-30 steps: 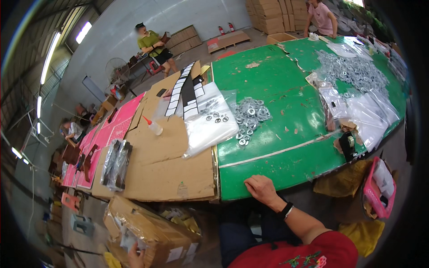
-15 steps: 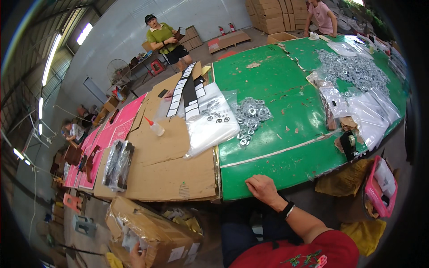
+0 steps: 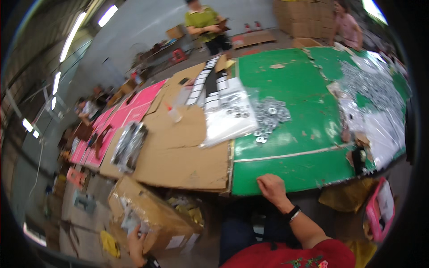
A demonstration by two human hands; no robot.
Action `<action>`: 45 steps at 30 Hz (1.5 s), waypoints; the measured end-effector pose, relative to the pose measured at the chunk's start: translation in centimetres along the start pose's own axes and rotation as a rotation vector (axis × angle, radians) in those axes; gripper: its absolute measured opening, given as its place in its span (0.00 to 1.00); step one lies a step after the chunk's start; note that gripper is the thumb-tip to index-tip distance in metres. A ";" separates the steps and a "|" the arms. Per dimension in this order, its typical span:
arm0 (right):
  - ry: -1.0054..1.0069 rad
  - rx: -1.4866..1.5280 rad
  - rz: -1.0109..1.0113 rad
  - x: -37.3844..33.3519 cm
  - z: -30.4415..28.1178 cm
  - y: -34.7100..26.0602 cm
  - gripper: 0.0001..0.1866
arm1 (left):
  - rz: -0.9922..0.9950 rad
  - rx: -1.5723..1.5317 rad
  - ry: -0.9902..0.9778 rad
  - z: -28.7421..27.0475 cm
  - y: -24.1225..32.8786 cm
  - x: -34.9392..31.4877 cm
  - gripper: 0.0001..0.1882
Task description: The recorder is walking around a factory environment, observing other workers and briefly adjusting glasses.
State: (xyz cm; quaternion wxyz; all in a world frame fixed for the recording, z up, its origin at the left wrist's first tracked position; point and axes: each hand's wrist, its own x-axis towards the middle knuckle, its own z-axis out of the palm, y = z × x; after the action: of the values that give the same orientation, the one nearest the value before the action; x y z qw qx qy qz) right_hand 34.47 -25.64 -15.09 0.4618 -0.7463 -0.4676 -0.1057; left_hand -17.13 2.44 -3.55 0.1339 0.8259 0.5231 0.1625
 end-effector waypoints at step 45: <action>0.013 -0.057 0.033 -0.1 -0.2 -0.2 0.05 | -0.174 -0.069 -0.031 -0.8 1.5 -0.4 0.29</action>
State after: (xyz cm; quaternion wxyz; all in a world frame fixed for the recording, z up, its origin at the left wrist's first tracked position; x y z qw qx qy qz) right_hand 34.31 -25.81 -14.91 0.4449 -0.7661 -0.4490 -0.1162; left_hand -16.34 1.52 -2.25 0.1837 0.7746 0.5848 0.1553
